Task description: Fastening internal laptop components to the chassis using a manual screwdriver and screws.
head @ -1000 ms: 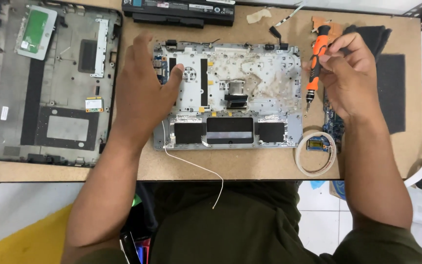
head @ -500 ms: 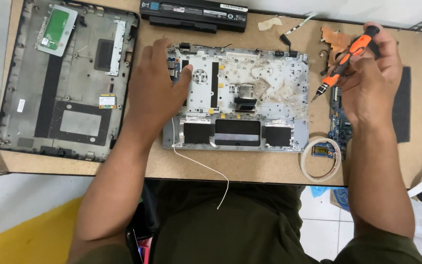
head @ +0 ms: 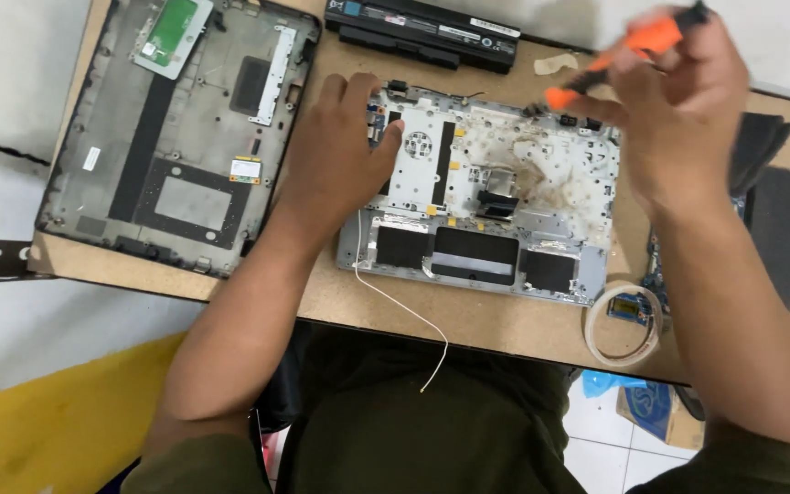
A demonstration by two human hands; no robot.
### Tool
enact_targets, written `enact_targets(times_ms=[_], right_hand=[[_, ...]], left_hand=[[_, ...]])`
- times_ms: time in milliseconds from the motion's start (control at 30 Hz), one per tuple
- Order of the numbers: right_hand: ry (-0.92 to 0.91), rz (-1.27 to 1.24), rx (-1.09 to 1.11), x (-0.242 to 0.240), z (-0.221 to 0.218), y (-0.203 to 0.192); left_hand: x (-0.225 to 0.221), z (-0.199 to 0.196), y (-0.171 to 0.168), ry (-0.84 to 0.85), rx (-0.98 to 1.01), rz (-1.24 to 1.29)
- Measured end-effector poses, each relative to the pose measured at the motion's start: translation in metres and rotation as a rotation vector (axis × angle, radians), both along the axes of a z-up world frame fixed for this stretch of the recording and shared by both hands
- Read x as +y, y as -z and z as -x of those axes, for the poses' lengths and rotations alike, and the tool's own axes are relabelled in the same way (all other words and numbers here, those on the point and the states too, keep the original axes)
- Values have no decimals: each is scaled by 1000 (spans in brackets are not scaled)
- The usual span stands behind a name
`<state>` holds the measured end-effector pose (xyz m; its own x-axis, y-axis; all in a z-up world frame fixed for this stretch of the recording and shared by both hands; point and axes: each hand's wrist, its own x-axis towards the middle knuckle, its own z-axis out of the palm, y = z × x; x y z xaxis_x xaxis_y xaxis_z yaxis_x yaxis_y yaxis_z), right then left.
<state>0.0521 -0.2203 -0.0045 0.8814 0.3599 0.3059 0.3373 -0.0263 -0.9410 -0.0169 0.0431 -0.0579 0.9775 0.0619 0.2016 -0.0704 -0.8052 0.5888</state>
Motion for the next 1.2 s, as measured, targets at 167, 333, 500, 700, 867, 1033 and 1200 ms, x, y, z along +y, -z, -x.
enact_targets(times_ms=[167,333,500,700,867,1033,1200], right_hand=[[-181,60,-296,60,-10,3],[-237,63,-311,100,-21,17],[-294,32,-319,116,-24,28],[-272,94,-391,120,-24,29],[-275,120,-370,120,-24,29],[-259,140,-376,118,-33,35],[-294,189,-454,117,-29,32]], left_hand=[[0,1,-1,-9,23,0],[0,-1,0,-17,65,-26],[0,-3,2,-8,21,-48],[0,-5,4,-18,57,-76],[-1,-3,3,-8,59,-75],[0,-4,2,-13,83,-76],[-1,-4,0,-5,81,-97]])
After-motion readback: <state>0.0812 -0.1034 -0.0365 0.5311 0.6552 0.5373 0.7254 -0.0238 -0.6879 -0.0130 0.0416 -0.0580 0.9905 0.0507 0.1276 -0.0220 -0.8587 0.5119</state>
